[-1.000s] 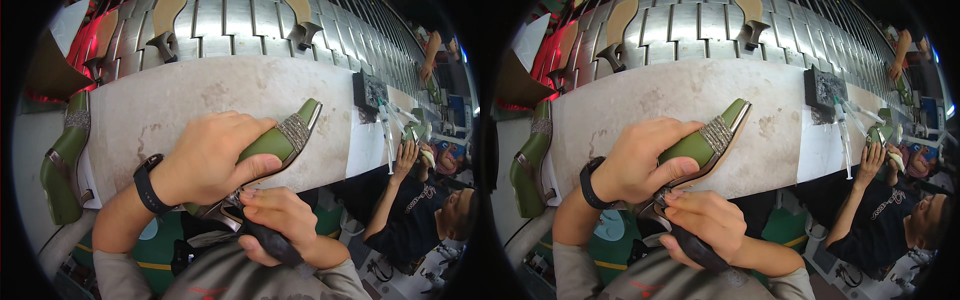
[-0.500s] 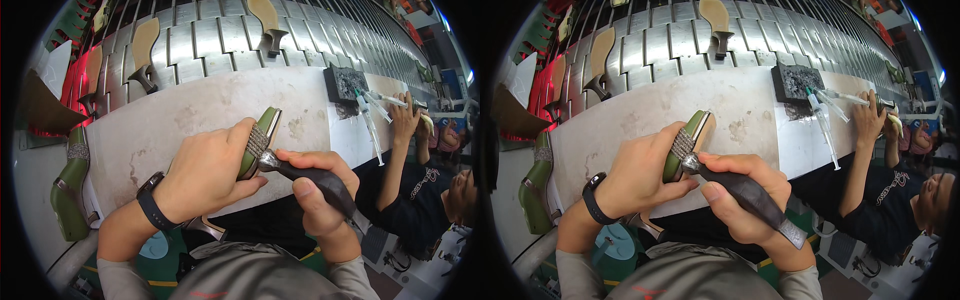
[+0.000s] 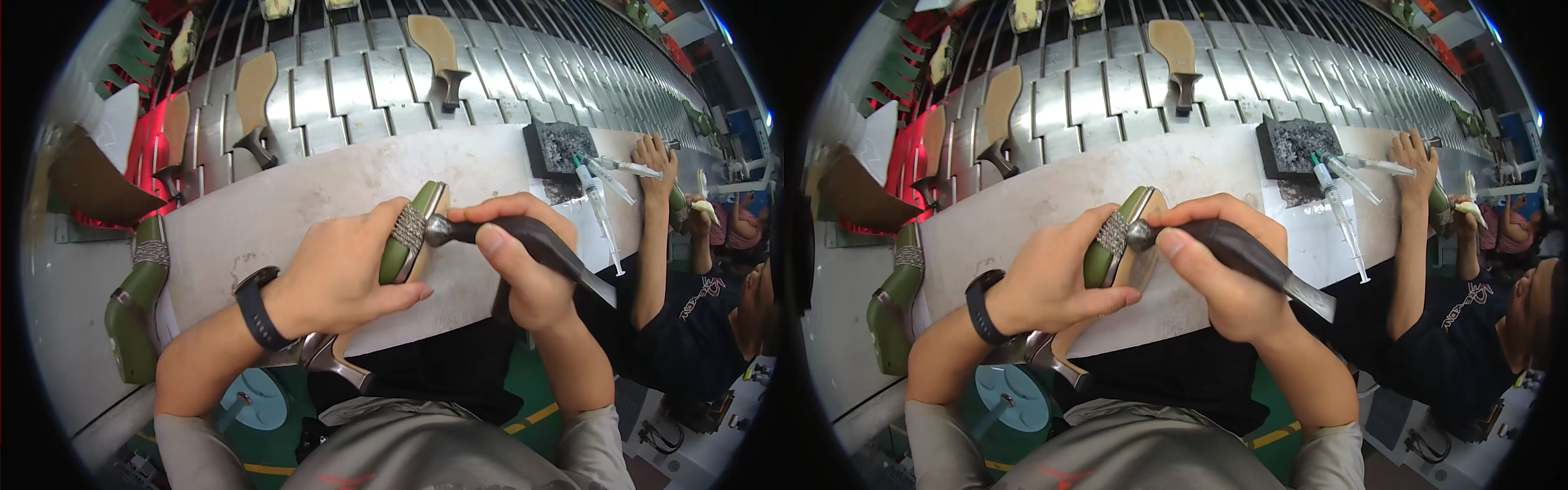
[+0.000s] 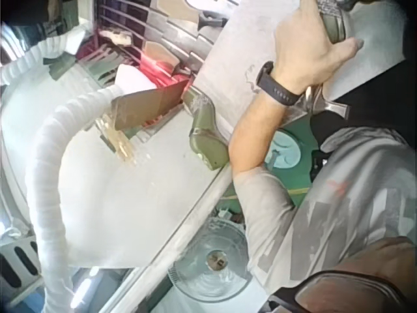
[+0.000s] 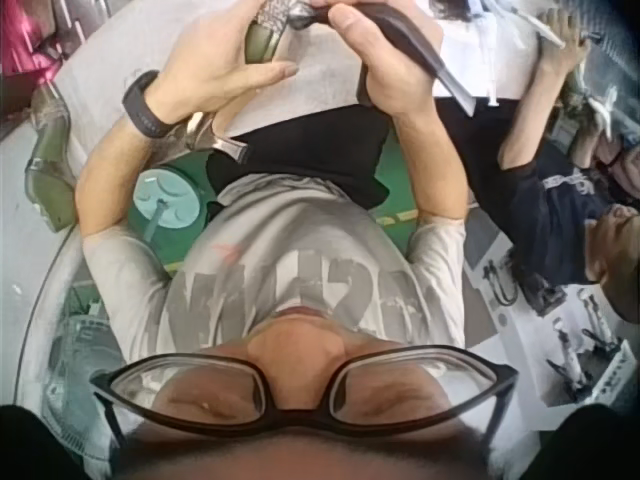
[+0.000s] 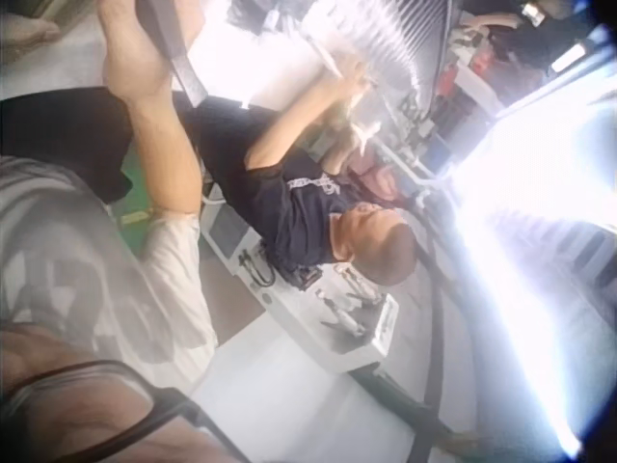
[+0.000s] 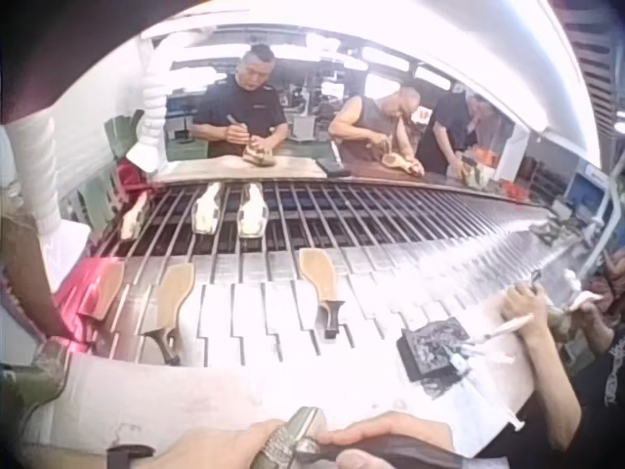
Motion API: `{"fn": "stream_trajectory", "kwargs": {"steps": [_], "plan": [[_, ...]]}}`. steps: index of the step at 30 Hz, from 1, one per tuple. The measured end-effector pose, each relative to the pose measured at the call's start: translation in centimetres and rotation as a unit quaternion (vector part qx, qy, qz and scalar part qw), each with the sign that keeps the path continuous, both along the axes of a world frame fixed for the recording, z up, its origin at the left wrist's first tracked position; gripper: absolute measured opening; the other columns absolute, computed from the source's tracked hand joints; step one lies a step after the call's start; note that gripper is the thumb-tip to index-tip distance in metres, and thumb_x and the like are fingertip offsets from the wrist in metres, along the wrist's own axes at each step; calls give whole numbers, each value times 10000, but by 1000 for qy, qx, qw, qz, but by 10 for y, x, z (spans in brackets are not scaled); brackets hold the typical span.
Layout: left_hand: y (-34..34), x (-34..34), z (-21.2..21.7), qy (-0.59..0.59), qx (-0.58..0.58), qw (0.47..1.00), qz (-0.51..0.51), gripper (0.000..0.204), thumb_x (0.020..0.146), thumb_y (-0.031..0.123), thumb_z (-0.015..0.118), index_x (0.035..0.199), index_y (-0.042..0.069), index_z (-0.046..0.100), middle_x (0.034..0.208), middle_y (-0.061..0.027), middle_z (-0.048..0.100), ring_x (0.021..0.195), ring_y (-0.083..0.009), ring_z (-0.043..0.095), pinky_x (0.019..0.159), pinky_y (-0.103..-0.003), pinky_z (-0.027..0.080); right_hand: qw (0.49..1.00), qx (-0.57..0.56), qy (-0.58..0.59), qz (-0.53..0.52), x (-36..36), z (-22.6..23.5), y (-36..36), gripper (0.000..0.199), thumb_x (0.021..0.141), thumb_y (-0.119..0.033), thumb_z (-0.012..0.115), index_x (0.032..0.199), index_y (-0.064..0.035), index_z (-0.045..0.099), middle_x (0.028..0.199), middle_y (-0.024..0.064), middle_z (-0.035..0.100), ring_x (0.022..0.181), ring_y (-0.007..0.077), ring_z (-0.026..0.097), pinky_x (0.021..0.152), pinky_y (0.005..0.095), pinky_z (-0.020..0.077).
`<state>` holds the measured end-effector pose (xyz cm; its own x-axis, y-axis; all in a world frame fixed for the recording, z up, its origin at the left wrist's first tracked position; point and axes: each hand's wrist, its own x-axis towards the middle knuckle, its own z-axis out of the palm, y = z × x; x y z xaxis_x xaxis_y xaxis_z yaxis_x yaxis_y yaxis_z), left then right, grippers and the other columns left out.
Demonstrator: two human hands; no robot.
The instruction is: The person attaches soles to high-heeled shoe uppers by applying adhesive from a syringe and pressing the components together. The person also uses a hammer to secure the edges of the shoe and removes finished shoes from a conveyor belt.
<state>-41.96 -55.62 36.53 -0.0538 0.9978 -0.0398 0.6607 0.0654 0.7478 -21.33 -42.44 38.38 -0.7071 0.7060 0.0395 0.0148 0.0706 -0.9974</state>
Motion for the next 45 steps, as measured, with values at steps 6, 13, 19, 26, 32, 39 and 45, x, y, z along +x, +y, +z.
{"fn": "stream_trajectory", "kwargs": {"steps": [6,13,19,26,32,39,45], "plan": [[-32,7,70,-17,279,960,24,1023,735,303,989,1534,-36,448,1458,-207,627,1321,-297,643,1089,-402,506,972,54,227,-16,16,32,-42,374,997,-180,731,1253,80,652,1254,272,738,1191,309,716,1080,429,545],[-52,33,99,-136,260,956,-11,799,808,122,889,1491,-23,501,1419,-169,639,1302,-265,632,1096,-378,494,944,260,177,95,33,81,-70,444,898,-175,847,1236,65,686,1189,297,747,1123,423,751,985,478,600],[-70,71,94,-39,331,940,65,588,875,54,802,1412,-56,587,1333,-211,693,1209,-364,694,1025,-422,555,911,305,129,244,47,138,-76,482,870,-250,905,1190,47,700,1166,275,764,1092,417,768,961,485,620],[-79,72,87,-40,369,926,71,595,839,-30,762,1405,-84,589,1328,-263,699,1205,-404,710,1011,-432,583,949,247,87,178,39,137,-80,535,883,-399,902,1087,40,674,1114,298,754,1062,410,762,940,496,619],[-98,82,83,-24,385,917,100,670,711,-59,751,1368,-100,627,1295,-244,715,1123,-419,731,993,-523,588,978,102,127,134,45,128,-90,405,876,-171,893,1177,48,733,1197,249,772,1148,344,764,1012,439,605],[-145,103,36,-9,449,887,107,698,841,16,785,1473,-61,500,1283,-232,720,1120,-403,740,1034,-596,561,960,25,109,255,50,115,-106,395,864,-136,893,1177,45,735,1202,270,766,1159,387,759,1006,462,607],[-163,94,-47,188,384,876,224,864,973,445,780,1587,54,315,1579,-262,498,1454,-442,525,1198,-758,295,986,1,63,155,53,23,-148,326,905,-79,805,1186,57,710,1229,261,758,1133,350,771,978,415,616]]}}
